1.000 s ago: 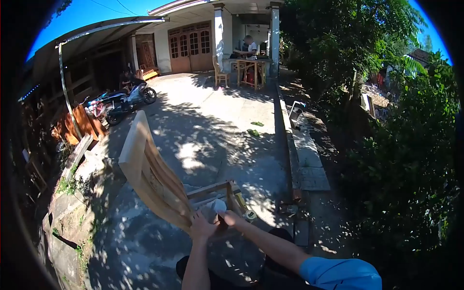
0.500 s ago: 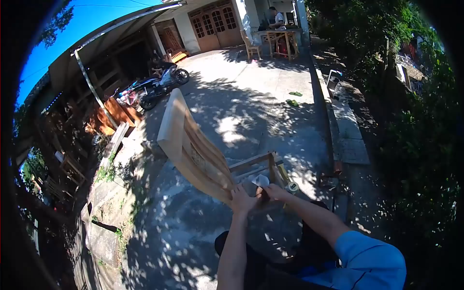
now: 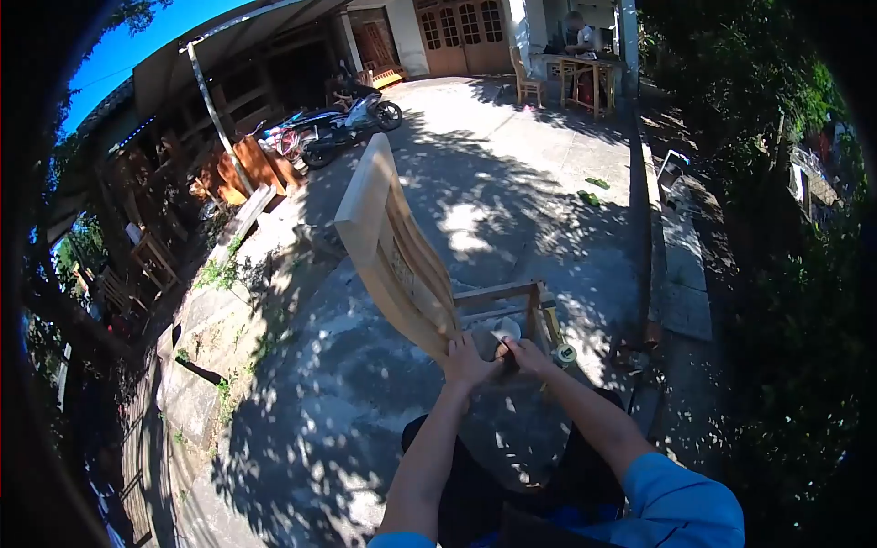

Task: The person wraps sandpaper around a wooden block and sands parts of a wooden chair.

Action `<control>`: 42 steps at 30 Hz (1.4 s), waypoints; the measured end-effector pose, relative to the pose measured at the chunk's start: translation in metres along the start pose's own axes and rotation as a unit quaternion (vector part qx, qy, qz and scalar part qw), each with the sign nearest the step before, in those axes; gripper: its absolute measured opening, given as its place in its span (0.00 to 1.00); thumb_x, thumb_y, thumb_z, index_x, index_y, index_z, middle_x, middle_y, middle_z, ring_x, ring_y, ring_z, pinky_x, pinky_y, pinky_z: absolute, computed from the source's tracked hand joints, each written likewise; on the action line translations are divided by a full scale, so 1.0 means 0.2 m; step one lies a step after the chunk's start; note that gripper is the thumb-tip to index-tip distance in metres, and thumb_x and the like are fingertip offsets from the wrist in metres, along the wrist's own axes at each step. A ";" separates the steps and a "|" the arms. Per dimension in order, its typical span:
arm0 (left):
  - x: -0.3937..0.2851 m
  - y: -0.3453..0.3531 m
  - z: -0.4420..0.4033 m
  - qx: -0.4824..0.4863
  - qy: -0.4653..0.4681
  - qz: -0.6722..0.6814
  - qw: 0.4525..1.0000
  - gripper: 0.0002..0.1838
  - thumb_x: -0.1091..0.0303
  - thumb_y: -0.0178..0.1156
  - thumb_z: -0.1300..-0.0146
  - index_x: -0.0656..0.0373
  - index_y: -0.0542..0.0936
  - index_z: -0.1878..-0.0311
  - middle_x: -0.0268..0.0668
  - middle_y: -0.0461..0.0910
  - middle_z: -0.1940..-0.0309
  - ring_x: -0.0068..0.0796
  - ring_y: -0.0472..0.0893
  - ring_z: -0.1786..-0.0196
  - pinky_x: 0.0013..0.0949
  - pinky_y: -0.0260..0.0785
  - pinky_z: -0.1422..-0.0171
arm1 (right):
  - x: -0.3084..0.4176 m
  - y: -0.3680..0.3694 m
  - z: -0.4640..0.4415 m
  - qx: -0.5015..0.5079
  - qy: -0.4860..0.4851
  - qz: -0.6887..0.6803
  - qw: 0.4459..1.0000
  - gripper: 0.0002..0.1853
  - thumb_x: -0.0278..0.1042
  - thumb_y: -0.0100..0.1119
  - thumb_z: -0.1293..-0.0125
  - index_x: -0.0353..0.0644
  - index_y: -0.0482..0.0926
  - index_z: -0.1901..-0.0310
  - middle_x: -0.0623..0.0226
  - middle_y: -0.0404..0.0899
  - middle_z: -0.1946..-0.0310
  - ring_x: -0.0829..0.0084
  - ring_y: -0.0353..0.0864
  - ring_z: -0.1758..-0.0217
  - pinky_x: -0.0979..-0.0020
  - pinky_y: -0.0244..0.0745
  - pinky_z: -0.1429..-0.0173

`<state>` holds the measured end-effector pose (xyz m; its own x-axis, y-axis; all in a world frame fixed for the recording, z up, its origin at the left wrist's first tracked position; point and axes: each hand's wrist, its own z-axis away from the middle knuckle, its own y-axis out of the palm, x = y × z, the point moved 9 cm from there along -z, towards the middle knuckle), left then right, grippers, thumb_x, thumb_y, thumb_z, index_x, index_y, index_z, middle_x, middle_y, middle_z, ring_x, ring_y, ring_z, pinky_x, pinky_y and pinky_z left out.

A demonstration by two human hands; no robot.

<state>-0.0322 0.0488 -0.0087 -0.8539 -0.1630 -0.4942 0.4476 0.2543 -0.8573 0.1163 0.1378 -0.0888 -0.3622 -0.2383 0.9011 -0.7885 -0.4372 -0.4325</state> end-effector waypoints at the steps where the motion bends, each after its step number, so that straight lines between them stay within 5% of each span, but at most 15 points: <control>1: -0.02 0.01 -0.01 0.003 0.002 0.000 1.000 0.56 0.38 0.75 0.54 0.65 0.62 0.29 0.52 0.68 0.33 0.54 0.67 0.29 0.49 0.63 0.25 | 0.07 -0.02 0.03 0.006 0.060 -0.056 0.997 0.31 0.55 0.46 0.21 0.30 0.83 0.64 0.54 0.84 0.70 0.59 0.84 0.62 0.59 0.75 0.52; 4: 0.01 -0.01 -0.01 0.004 -0.008 -0.006 1.000 0.57 0.38 0.75 0.53 0.62 0.61 0.28 0.50 0.67 0.30 0.53 0.66 0.27 0.49 0.64 0.25 | 0.19 0.01 0.03 0.016 -0.043 -0.118 0.992 0.32 0.55 0.47 0.21 0.30 0.82 0.70 0.61 0.80 0.75 0.69 0.77 0.67 0.64 0.72 0.56; 5: 0.01 -0.01 -0.01 0.005 -0.010 -0.009 1.000 0.57 0.38 0.75 0.53 0.62 0.61 0.28 0.50 0.67 0.30 0.53 0.66 0.27 0.49 0.64 0.25 | 0.20 0.00 0.05 0.023 -0.064 -0.136 0.988 0.29 0.54 0.49 0.21 0.30 0.83 0.64 0.53 0.84 0.68 0.61 0.83 0.62 0.60 0.75 0.52; 8: 0.00 -0.02 0.01 0.020 -0.020 -0.005 1.000 0.56 0.37 0.74 0.53 0.62 0.62 0.28 0.51 0.66 0.30 0.54 0.65 0.27 0.49 0.64 0.25 | -0.18 0.00 0.02 0.007 -0.016 0.136 0.991 0.23 0.50 0.52 0.24 0.33 0.82 0.51 0.45 0.85 0.56 0.50 0.85 0.52 0.53 0.76 0.47; 9: -0.01 0.00 0.01 0.026 -0.022 -0.002 0.999 0.56 0.37 0.74 0.53 0.62 0.62 0.28 0.51 0.66 0.30 0.54 0.65 0.27 0.49 0.64 0.24 | -0.30 -0.01 0.02 0.033 0.128 0.087 0.987 0.22 0.46 0.56 0.27 0.39 0.77 0.39 0.42 0.81 0.48 0.42 0.81 0.44 0.48 0.75 0.41; 12: 0.00 0.01 0.02 0.005 -0.013 -0.023 1.000 0.55 0.37 0.74 0.53 0.62 0.63 0.28 0.51 0.67 0.31 0.54 0.66 0.28 0.50 0.64 0.25 | -0.15 -0.02 0.05 0.091 0.038 0.218 0.971 0.22 0.46 0.56 0.27 0.39 0.77 0.39 0.41 0.81 0.48 0.42 0.81 0.43 0.48 0.75 0.40; 13: -0.01 -0.02 0.00 -0.009 -0.015 -0.010 1.000 0.55 0.37 0.74 0.53 0.62 0.63 0.29 0.50 0.67 0.31 0.53 0.66 0.27 0.50 0.64 0.25 | -0.07 -0.03 0.03 0.060 0.012 0.216 0.974 0.22 0.49 0.53 0.24 0.36 0.82 0.48 0.42 0.84 0.54 0.47 0.84 0.48 0.52 0.76 0.43; 16: 0.01 -0.04 0.05 0.003 -0.025 0.018 1.000 0.57 0.36 0.74 0.54 0.64 0.63 0.29 0.51 0.67 0.31 0.53 0.66 0.27 0.50 0.64 0.24 | 0.33 -0.03 0.13 0.063 -0.066 -0.093 0.991 0.28 0.54 0.51 0.22 0.31 0.83 0.58 0.45 0.86 0.62 0.53 0.86 0.55 0.57 0.76 0.48; 20: 0.05 -0.06 0.05 0.003 0.001 0.023 1.000 0.59 0.36 0.77 0.57 0.67 0.63 0.30 0.54 0.69 0.33 0.54 0.67 0.28 0.48 0.63 0.24 | 0.04 0.04 0.16 -0.004 0.054 0.051 0.997 0.37 0.63 0.44 0.22 0.26 0.82 0.63 0.49 0.83 0.70 0.61 0.85 0.61 0.57 0.74 0.56; 21: 0.05 -0.06 0.05 0.007 0.005 0.030 1.000 0.59 0.37 0.78 0.57 0.66 0.63 0.30 0.53 0.69 0.34 0.55 0.68 0.28 0.48 0.63 0.24 | -0.03 0.02 0.14 -0.062 0.026 0.072 0.995 0.37 0.61 0.44 0.22 0.26 0.82 0.61 0.40 0.84 0.66 0.48 0.86 0.55 0.51 0.75 0.51; 24: -0.01 -0.07 0.03 0.012 0.012 0.034 0.999 0.59 0.40 0.80 0.59 0.65 0.63 0.30 0.52 0.69 0.34 0.54 0.67 0.28 0.48 0.63 0.24 | -0.25 0.00 0.14 -0.102 0.070 0.077 0.989 0.36 0.60 0.43 0.22 0.25 0.83 0.58 0.33 0.83 0.58 0.36 0.81 0.45 0.45 0.72 0.41; 27: 0.01 -0.06 0.01 0.010 0.013 0.010 1.000 0.57 0.40 0.79 0.57 0.65 0.64 0.31 0.52 0.69 0.34 0.55 0.67 0.30 0.50 0.64 0.26 | -0.17 0.04 0.08 -0.008 0.098 0.073 0.992 0.34 0.57 0.44 0.22 0.27 0.83 0.56 0.36 0.83 0.54 0.39 0.82 0.45 0.48 0.74 0.43; 32: 0.02 -0.05 -0.01 0.008 0.020 0.033 0.999 0.56 0.42 0.80 0.58 0.65 0.64 0.31 0.51 0.70 0.36 0.56 0.67 0.30 0.50 0.62 0.25 | 0.30 0.03 0.14 0.025 -0.100 -0.167 0.981 0.35 0.61 0.44 0.22 0.29 0.84 0.57 0.44 0.86 0.59 0.48 0.85 0.48 0.55 0.74 0.47; 39: -0.01 -0.08 0.03 0.000 0.026 0.006 1.000 0.56 0.44 0.80 0.57 0.65 0.65 0.30 0.51 0.70 0.35 0.55 0.68 0.30 0.49 0.63 0.26 | -0.36 0.05 0.10 -0.025 0.117 0.016 0.993 0.33 0.58 0.44 0.22 0.28 0.83 0.53 0.37 0.85 0.58 0.38 0.83 0.47 0.46 0.75 0.46; 42: -0.01 -0.08 0.02 -0.007 0.011 0.016 1.000 0.55 0.43 0.80 0.58 0.65 0.65 0.32 0.51 0.70 0.36 0.55 0.68 0.31 0.49 0.62 0.26 | -0.19 0.02 0.10 -0.004 0.096 0.033 0.995 0.31 0.56 0.44 0.20 0.29 0.83 0.52 0.53 0.87 0.61 0.60 0.87 0.54 0.59 0.76 0.47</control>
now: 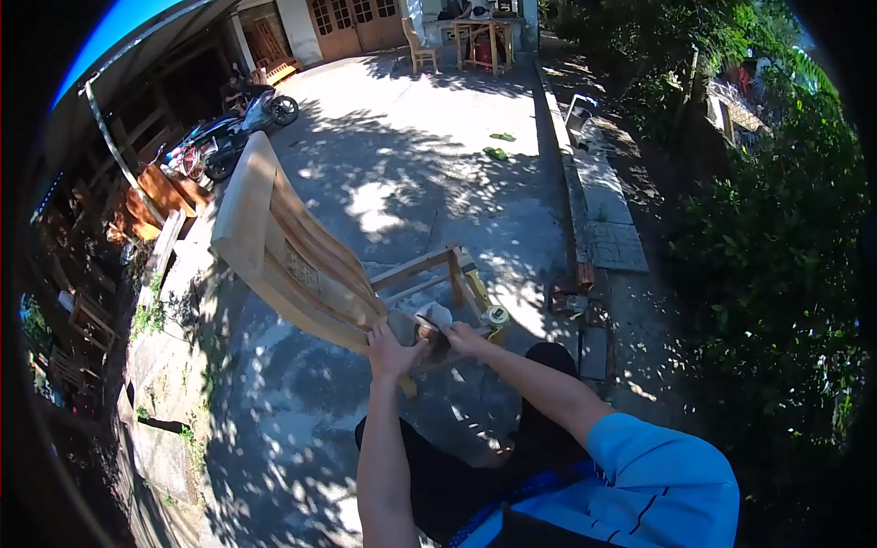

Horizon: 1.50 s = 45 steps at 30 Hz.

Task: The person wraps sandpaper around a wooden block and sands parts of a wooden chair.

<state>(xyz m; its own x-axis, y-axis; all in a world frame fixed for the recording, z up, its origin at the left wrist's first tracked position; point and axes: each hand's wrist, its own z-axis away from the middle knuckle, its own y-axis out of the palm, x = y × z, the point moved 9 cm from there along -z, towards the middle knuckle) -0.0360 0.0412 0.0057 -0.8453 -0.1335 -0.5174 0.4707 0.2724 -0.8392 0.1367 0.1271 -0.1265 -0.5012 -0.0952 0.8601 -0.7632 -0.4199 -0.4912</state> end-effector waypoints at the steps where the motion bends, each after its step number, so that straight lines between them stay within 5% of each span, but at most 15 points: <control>1: 0.00 0.00 0.00 0.001 -0.003 0.006 1.000 0.55 0.43 0.80 0.58 0.65 0.65 0.32 0.51 0.70 0.37 0.54 0.68 0.31 0.50 0.62 0.25 | 0.15 -0.01 0.07 0.024 -0.041 -0.074 0.996 0.30 0.55 0.44 0.19 0.31 0.84 0.54 0.56 0.87 0.61 0.63 0.86 0.53 0.61 0.75 0.47; 3: 0.04 0.02 -0.01 -0.004 -0.004 0.012 1.000 0.54 0.43 0.80 0.58 0.64 0.65 0.33 0.51 0.71 0.37 0.54 0.68 0.32 0.50 0.62 0.26 | 0.40 -0.03 0.15 0.067 -0.125 -0.222 0.965 0.28 0.54 0.44 0.19 0.35 0.85 0.56 0.62 0.87 0.60 0.69 0.84 0.53 0.64 0.74 0.46; 6: 0.05 0.01 0.00 -0.011 0.000 0.026 1.000 0.54 0.44 0.80 0.58 0.64 0.65 0.32 0.51 0.71 0.37 0.54 0.69 0.32 0.49 0.63 0.26 | 0.38 0.03 0.14 0.065 -0.142 -0.258 0.953 0.26 0.53 0.44 0.18 0.37 0.85 0.58 0.72 0.83 0.60 0.81 0.76 0.53 0.72 0.70 0.44; 7: 0.05 0.01 0.00 -0.012 0.004 0.030 0.999 0.54 0.44 0.80 0.58 0.64 0.65 0.32 0.51 0.71 0.37 0.54 0.69 0.32 0.49 0.63 0.26 | 0.33 0.01 0.14 0.042 -0.100 -0.233 0.966 0.30 0.57 0.44 0.19 0.35 0.85 0.57 0.65 0.86 0.62 0.73 0.81 0.54 0.67 0.73 0.46; 10: 0.03 0.02 0.01 -0.015 0.017 0.012 1.000 0.55 0.45 0.80 0.58 0.64 0.65 0.32 0.51 0.70 0.36 0.54 0.68 0.32 0.49 0.63 0.26 | -0.22 0.12 -0.06 -0.012 0.051 -0.137 0.989 0.31 0.59 0.45 0.19 0.33 0.82 0.59 0.67 0.81 0.69 0.74 0.79 0.62 0.66 0.74 0.52; 16: 0.00 0.03 -0.02 -0.002 0.000 0.003 1.000 0.54 0.46 0.81 0.57 0.65 0.65 0.31 0.51 0.71 0.37 0.54 0.68 0.31 0.48 0.65 0.28 | 0.03 0.01 0.02 -0.004 0.014 -0.100 0.995 0.31 0.58 0.45 0.19 0.32 0.83 0.60 0.67 0.81 0.70 0.76 0.77 0.64 0.68 0.73 0.58; 19: 0.03 0.04 -0.04 0.003 -0.017 0.005 1.000 0.54 0.46 0.80 0.58 0.64 0.66 0.32 0.52 0.70 0.36 0.55 0.68 0.32 0.50 0.63 0.26 | 0.44 0.00 0.14 0.076 -0.132 -0.302 0.941 0.32 0.57 0.44 0.19 0.31 0.81 0.65 0.65 0.84 0.70 0.73 0.81 0.62 0.64 0.74 0.57; 20: 0.04 0.03 -0.01 0.001 -0.020 0.006 1.000 0.53 0.46 0.80 0.58 0.64 0.66 0.32 0.52 0.70 0.36 0.55 0.68 0.32 0.50 0.63 0.26 | 0.42 0.02 0.13 0.055 -0.085 -0.316 0.943 0.30 0.54 0.44 0.18 0.32 0.80 0.66 0.72 0.80 0.72 0.81 0.76 0.63 0.69 0.72 0.58; 22: 0.03 0.02 -0.02 -0.008 -0.016 0.015 1.000 0.53 0.46 0.80 0.58 0.64 0.66 0.33 0.51 0.70 0.36 0.55 0.68 0.32 0.50 0.63 0.26 | 0.38 0.05 0.10 0.028 -0.133 -0.259 0.956 0.32 0.57 0.45 0.19 0.31 0.81 0.66 0.68 0.81 0.74 0.76 0.79 0.64 0.65 0.73 0.58; 28: 0.01 0.01 0.01 -0.001 0.013 0.007 1.000 0.54 0.44 0.79 0.57 0.64 0.66 0.32 0.50 0.70 0.35 0.54 0.68 0.31 0.48 0.64 0.26 | -0.12 0.05 0.05 -0.068 0.086 -0.115 0.987 0.37 0.64 0.45 0.22 0.30 0.84 0.61 0.57 0.84 0.68 0.69 0.82 0.58 0.62 0.74 0.53; 34: -0.05 0.03 -0.03 0.016 -0.015 -0.005 1.000 0.55 0.42 0.78 0.56 0.63 0.64 0.29 0.47 0.70 0.33 0.52 0.67 0.30 0.48 0.64 0.25 | 0.12 -0.02 0.04 -0.051 0.016 -0.104 0.993 0.37 0.64 0.43 0.21 0.29 0.83 0.62 0.57 0.83 0.70 0.68 0.82 0.61 0.61 0.73 0.54; 35: -0.06 0.03 -0.03 0.004 -0.006 0.005 1.000 0.55 0.44 0.79 0.56 0.63 0.64 0.29 0.47 0.69 0.33 0.52 0.67 0.30 0.49 0.64 0.25 | 0.29 -0.06 0.09 -0.060 -0.102 -0.189 0.975 0.37 0.64 0.42 0.21 0.30 0.82 0.65 0.62 0.81 0.72 0.72 0.80 0.64 0.62 0.73 0.56; 39: -0.03 0.08 -0.05 0.002 -0.021 -0.029 0.999 0.55 0.45 0.80 0.57 0.62 0.64 0.29 0.47 0.70 0.33 0.51 0.68 0.30 0.49 0.66 0.27 | 0.40 -0.08 0.15 0.010 -0.116 -0.174 0.978 0.36 0.62 0.41 0.22 0.31 0.84 0.57 0.42 0.85 0.59 0.51 0.85 0.55 0.52 0.74 0.47; 42: -0.09 0.05 -0.04 0.013 -0.010 -0.009 1.000 0.55 0.46 0.80 0.57 0.62 0.64 0.29 0.46 0.71 0.33 0.51 0.67 0.29 0.50 0.67 0.27 | -0.05 -0.02 -0.02 -0.060 0.047 -0.072 0.995 0.35 0.61 0.42 0.23 0.29 0.84 0.54 0.37 0.84 0.55 0.41 0.84 0.46 0.48 0.74 0.41; 45: -0.12 0.03 -0.08 0.018 -0.016 -0.014 1.000 0.55 0.47 0.80 0.56 0.61 0.63 0.29 0.45 0.71 0.33 0.51 0.68 0.29 0.50 0.68 0.29 | 0.03 -0.09 0.02 -0.076 0.061 -0.037 0.995 0.36 0.61 0.43 0.24 0.27 0.83 0.53 0.32 0.82 0.52 0.36 0.79 0.41 0.45 0.72 0.38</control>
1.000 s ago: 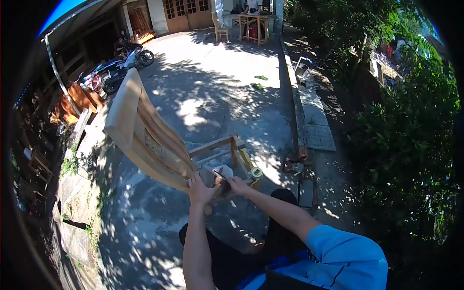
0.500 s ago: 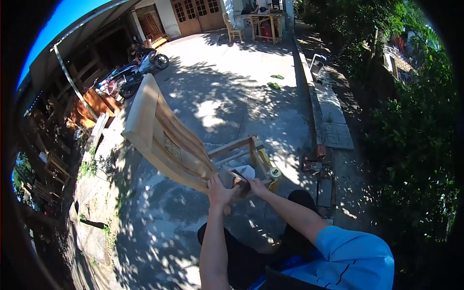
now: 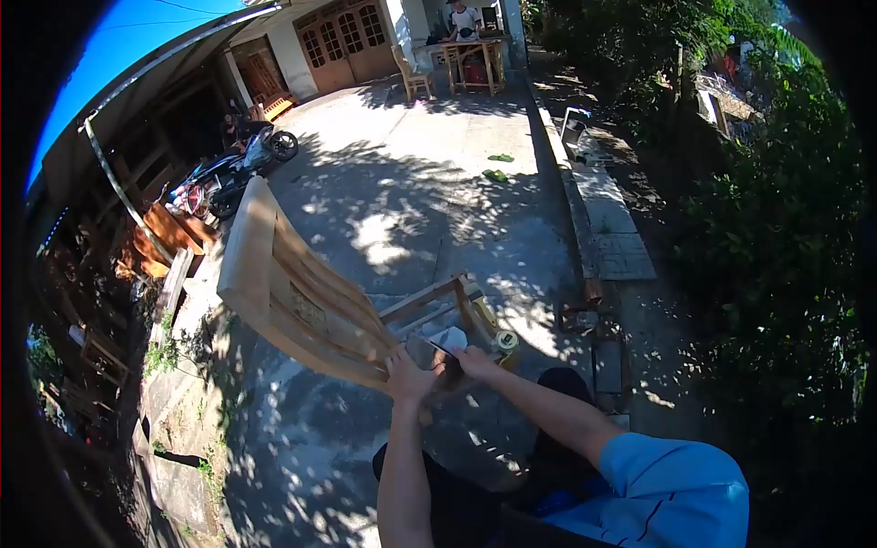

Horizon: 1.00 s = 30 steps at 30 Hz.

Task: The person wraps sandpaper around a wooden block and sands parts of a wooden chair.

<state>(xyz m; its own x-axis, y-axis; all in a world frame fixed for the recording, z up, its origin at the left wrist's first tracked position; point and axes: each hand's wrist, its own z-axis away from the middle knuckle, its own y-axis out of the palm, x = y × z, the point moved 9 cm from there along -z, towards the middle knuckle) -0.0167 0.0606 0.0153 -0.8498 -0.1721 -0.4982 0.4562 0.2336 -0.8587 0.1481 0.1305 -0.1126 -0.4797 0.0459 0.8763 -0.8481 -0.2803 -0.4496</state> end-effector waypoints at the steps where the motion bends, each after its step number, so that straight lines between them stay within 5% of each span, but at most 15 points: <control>1: -0.01 -0.01 0.00 0.001 -0.007 0.003 1.000 0.55 0.47 0.80 0.56 0.61 0.63 0.29 0.46 0.71 0.33 0.51 0.68 0.29 0.51 0.68 0.29 | 0.09 -0.06 0.05 -0.001 -0.002 0.011 1.000 0.36 0.61 0.43 0.24 0.26 0.83 0.53 0.31 0.82 0.53 0.37 0.80 0.42 0.46 0.72 0.39; 5: 0.06 0.06 -0.01 0.017 -0.038 -0.007 0.999 0.54 0.47 0.80 0.56 0.61 0.63 0.29 0.47 0.71 0.33 0.51 0.68 0.30 0.51 0.69 0.30 | 0.46 -0.12 0.19 0.050 -0.126 -0.100 0.986 0.33 0.57 0.43 0.21 0.28 0.82 0.60 0.38 0.83 0.60 0.37 0.83 0.51 0.47 0.72 0.48; 8: 0.02 0.02 0.01 0.003 -0.017 -0.007 1.000 0.53 0.47 0.80 0.56 0.61 0.64 0.30 0.48 0.72 0.35 0.52 0.68 0.30 0.52 0.70 0.31 | 0.38 -0.11 0.15 0.019 -0.152 0.005 0.988 0.33 0.56 0.42 0.20 0.27 0.82 0.60 0.36 0.83 0.60 0.36 0.82 0.50 0.45 0.73 0.47; 11: -0.02 0.02 0.01 -0.013 0.010 -0.010 1.000 0.53 0.47 0.80 0.56 0.60 0.65 0.31 0.47 0.72 0.35 0.51 0.68 0.30 0.52 0.70 0.31 | 0.02 -0.07 0.04 -0.024 -0.064 0.102 0.992 0.35 0.60 0.43 0.22 0.28 0.83 0.62 0.39 0.85 0.62 0.39 0.84 0.53 0.48 0.76 0.48; 13: 0.01 0.02 0.04 -0.022 0.013 -0.014 1.000 0.52 0.47 0.80 0.56 0.59 0.65 0.31 0.47 0.72 0.35 0.50 0.68 0.30 0.52 0.70 0.31 | -0.04 -0.07 0.04 0.025 -0.047 0.108 0.993 0.34 0.55 0.41 0.21 0.26 0.83 0.61 0.32 0.83 0.57 0.34 0.81 0.49 0.42 0.74 0.40; 16: -0.03 0.01 0.06 0.003 -0.009 -0.008 1.000 0.52 0.47 0.80 0.55 0.62 0.65 0.31 0.46 0.71 0.34 0.51 0.67 0.29 0.49 0.67 0.28 | -0.02 -0.11 0.01 0.058 -0.024 0.113 0.992 0.34 0.58 0.45 0.23 0.27 0.84 0.58 0.35 0.83 0.55 0.38 0.82 0.47 0.45 0.74 0.42; 20: -0.06 0.00 0.09 -0.001 0.010 -0.036 0.999 0.53 0.45 0.79 0.55 0.62 0.65 0.31 0.45 0.71 0.35 0.49 0.67 0.30 0.48 0.68 0.29 | -0.13 -0.07 -0.20 0.000 -0.116 0.105 0.988 0.25 0.50 0.50 0.25 0.33 0.83 0.51 0.41 0.84 0.52 0.40 0.82 0.45 0.48 0.76 0.42; 26: -0.02 0.02 0.07 -0.019 0.038 -0.029 0.999 0.52 0.47 0.79 0.55 0.62 0.65 0.31 0.47 0.70 0.34 0.50 0.68 0.31 0.49 0.68 0.30 | -0.07 0.02 -0.16 0.089 -0.100 0.039 0.990 0.23 0.52 0.49 0.25 0.41 0.84 0.47 0.44 0.84 0.49 0.43 0.81 0.42 0.50 0.75 0.39; 30: 0.03 0.00 0.04 -0.024 0.041 -0.009 0.999 0.52 0.46 0.79 0.55 0.65 0.65 0.32 0.50 0.70 0.35 0.53 0.68 0.32 0.49 0.65 0.28 | -0.22 0.01 -0.23 0.096 -0.041 0.040 0.994 0.28 0.56 0.47 0.24 0.37 0.84 0.48 0.42 0.84 0.50 0.45 0.82 0.43 0.52 0.75 0.40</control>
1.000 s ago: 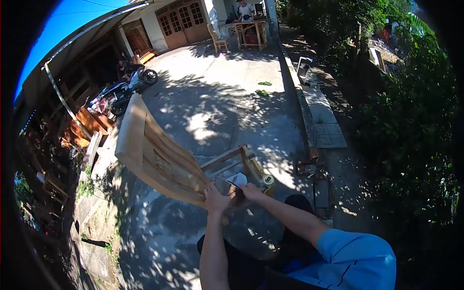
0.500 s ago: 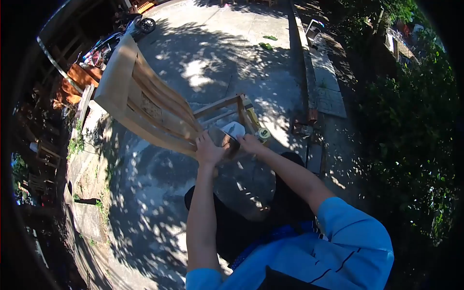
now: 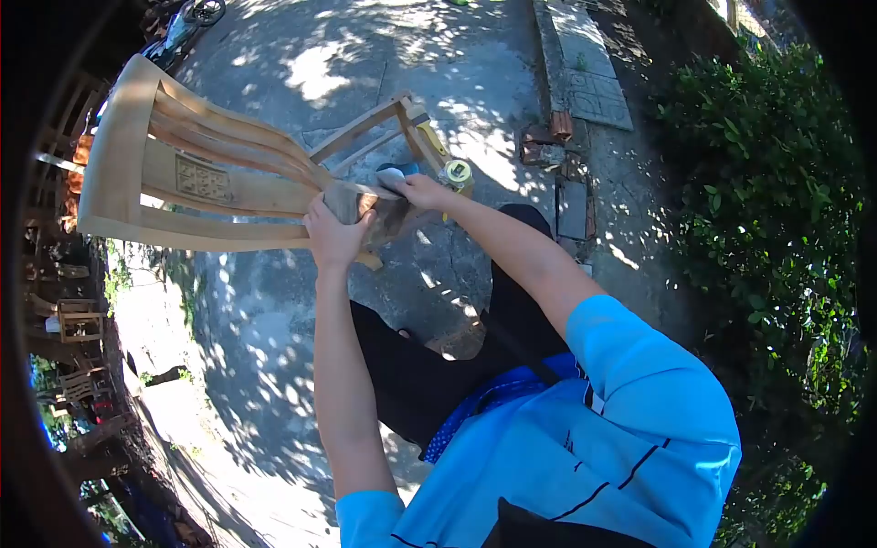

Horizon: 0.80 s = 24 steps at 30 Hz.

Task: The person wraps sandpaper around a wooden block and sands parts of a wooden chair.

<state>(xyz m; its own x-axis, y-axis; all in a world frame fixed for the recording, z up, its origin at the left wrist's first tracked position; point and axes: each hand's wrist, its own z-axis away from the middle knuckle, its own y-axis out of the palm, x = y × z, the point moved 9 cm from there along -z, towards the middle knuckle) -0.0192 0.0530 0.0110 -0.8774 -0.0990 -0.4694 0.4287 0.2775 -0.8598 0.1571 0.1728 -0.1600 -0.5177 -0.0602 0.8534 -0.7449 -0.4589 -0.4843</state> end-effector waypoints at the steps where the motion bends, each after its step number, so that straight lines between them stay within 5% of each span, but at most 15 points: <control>1: 0.01 -0.01 0.01 0.004 -0.006 0.005 1.000 0.53 0.46 0.80 0.54 0.66 0.65 0.32 0.50 0.71 0.36 0.53 0.68 0.33 0.49 0.64 0.28 | -0.08 0.03 -0.04 -0.011 0.004 0.015 1.000 0.29 0.57 0.48 0.23 0.35 0.83 0.49 0.43 0.85 0.52 0.46 0.84 0.45 0.53 0.76 0.42; 10: 0.08 -0.01 0.07 -0.010 -0.011 0.016 1.000 0.53 0.47 0.80 0.54 0.68 0.64 0.31 0.52 0.70 0.36 0.56 0.67 0.32 0.50 0.61 0.27 | 0.25 0.06 0.10 0.025 -0.043 -0.085 0.995 0.33 0.59 0.45 0.23 0.29 0.84 0.55 0.39 0.85 0.57 0.41 0.84 0.48 0.50 0.76 0.43; 14: 0.01 -0.02 0.02 -0.014 -0.003 0.014 1.000 0.52 0.49 0.80 0.55 0.66 0.65 0.31 0.52 0.71 0.36 0.55 0.68 0.33 0.50 0.62 0.27 | -0.07 0.12 -0.04 -0.059 -0.029 -0.029 0.997 0.33 0.60 0.47 0.24 0.29 0.84 0.57 0.40 0.85 0.59 0.41 0.84 0.51 0.51 0.76 0.48; 21: 0.00 -0.01 0.00 -0.021 -0.018 0.027 0.999 0.52 0.50 0.80 0.58 0.64 0.66 0.32 0.49 0.72 0.37 0.55 0.69 0.34 0.49 0.65 0.29 | 0.57 -0.08 0.27 -0.011 -0.127 -0.103 0.986 0.31 0.56 0.49 0.23 0.26 0.81 0.63 0.38 0.82 0.65 0.41 0.83 0.59 0.52 0.73 0.55; 24: 0.00 0.00 0.01 -0.011 -0.044 0.022 0.999 0.52 0.48 0.79 0.58 0.62 0.66 0.32 0.48 0.72 0.37 0.53 0.69 0.33 0.49 0.67 0.29 | 0.30 0.00 0.10 -0.057 -0.128 -0.054 0.989 0.32 0.55 0.51 0.23 0.25 0.79 0.68 0.40 0.79 0.72 0.47 0.82 0.65 0.54 0.72 0.58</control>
<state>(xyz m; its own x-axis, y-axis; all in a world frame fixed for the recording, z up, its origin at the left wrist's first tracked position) -0.0194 0.0507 0.0102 -0.8346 -0.1700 -0.5240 0.4615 0.3037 -0.8335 0.1338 0.1513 -0.1044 -0.3196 -0.2454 0.9152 -0.8400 -0.3736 -0.3935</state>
